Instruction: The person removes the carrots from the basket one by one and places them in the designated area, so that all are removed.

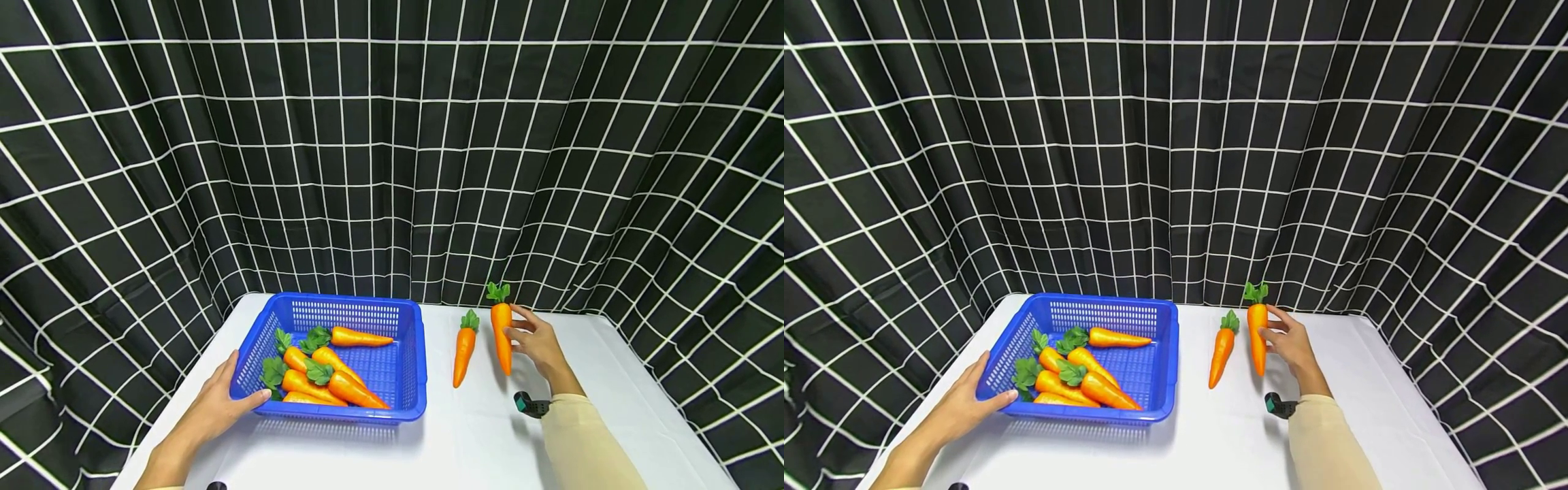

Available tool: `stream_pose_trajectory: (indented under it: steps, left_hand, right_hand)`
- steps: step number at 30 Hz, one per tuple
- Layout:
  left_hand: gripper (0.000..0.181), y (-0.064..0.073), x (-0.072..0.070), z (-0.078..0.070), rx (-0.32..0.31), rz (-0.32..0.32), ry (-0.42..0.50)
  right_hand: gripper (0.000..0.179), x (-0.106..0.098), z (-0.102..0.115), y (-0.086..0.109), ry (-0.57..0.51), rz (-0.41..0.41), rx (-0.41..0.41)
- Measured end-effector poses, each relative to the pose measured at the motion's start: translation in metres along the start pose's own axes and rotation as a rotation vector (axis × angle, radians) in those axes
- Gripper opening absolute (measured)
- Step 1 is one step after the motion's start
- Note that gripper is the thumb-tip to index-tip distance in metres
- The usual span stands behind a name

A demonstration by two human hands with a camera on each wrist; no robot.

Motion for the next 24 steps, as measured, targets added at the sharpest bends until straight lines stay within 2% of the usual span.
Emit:
stream_pose_trajectory:
  steps: [6,18,24]
  left_hand:
    - [0.114,0.001,-0.001,-0.001,0.001,0.0,-0.006]
    - [0.114,0.0,-0.001,-0.001,0.012,-0.009,-0.02]
    - [0.113,0.002,0.0,-0.001,0.009,-0.004,-0.021]
  right_hand:
    - [0.063,-0.001,-0.011,-0.001,0.04,0.008,0.03]
    - [0.064,0.002,-0.038,-0.003,0.136,0.017,0.156]
    - [0.063,0.002,-0.049,-0.002,0.197,0.009,0.178]
Point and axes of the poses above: each hand's wrist, its own y-axis away from the middle knuckle, its own x-axis out of the palm, z = x × y, the point moved 3 cm from there along -y, towards the middle knuckle, and after that the axes turned 3 degrees about -x, right-handed, at the moved point
